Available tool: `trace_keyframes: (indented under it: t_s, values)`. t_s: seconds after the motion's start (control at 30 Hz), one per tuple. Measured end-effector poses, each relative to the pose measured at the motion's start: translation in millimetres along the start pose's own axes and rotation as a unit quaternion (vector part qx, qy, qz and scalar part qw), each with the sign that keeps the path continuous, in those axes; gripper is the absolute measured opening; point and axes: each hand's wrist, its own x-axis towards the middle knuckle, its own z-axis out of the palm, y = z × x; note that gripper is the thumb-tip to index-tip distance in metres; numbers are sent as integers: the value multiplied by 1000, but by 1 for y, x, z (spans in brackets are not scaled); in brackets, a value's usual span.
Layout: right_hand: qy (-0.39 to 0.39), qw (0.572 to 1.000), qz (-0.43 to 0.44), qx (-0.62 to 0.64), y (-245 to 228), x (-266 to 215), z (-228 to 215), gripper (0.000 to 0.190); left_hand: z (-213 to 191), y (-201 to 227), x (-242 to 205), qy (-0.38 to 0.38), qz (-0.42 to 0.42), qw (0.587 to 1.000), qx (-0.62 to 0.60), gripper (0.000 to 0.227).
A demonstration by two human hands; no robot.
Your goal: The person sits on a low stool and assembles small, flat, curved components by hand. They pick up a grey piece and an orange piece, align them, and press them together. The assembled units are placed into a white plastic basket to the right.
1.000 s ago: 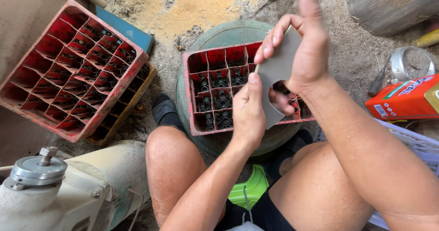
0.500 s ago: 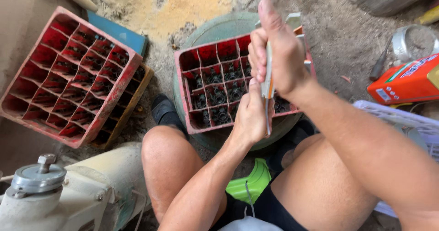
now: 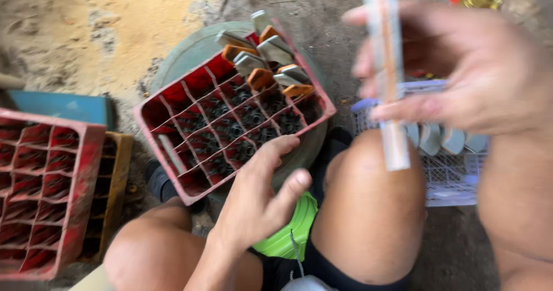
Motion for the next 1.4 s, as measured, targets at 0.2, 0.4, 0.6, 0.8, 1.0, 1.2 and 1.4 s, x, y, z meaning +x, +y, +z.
trace_keyframes:
  t_s: [0.2,0.4,0.6,0.8,1.0,1.2,1.4]
  values:
    - [159,967,193,-38,180,-120,-62,70,46,-10,-4,-111,135,984,38,106]
    - [140,816,388,-404,323,-171,-39,78,57,-40,-10,-77,124,989,7,107]
    - [205,809,370,-409,386,-160,-8,64,62,-53,-6,-51,169,984,-3,109]
    - [214,816,355,-403,391,-147,-1,59,59,-57,-1,-44,180,983,1,110]
    - [218,828,320,-405,385,-135,1,58,60,-61,-3,-45,171,984,-20,110]
    - [198,813,340,-430,392,-145,2,58,57,-49,2,-54,167,985,7,110]
    - [159,800,317,-484,329,-112,-22,56,-4,-20,14,-109,146,974,137,90]
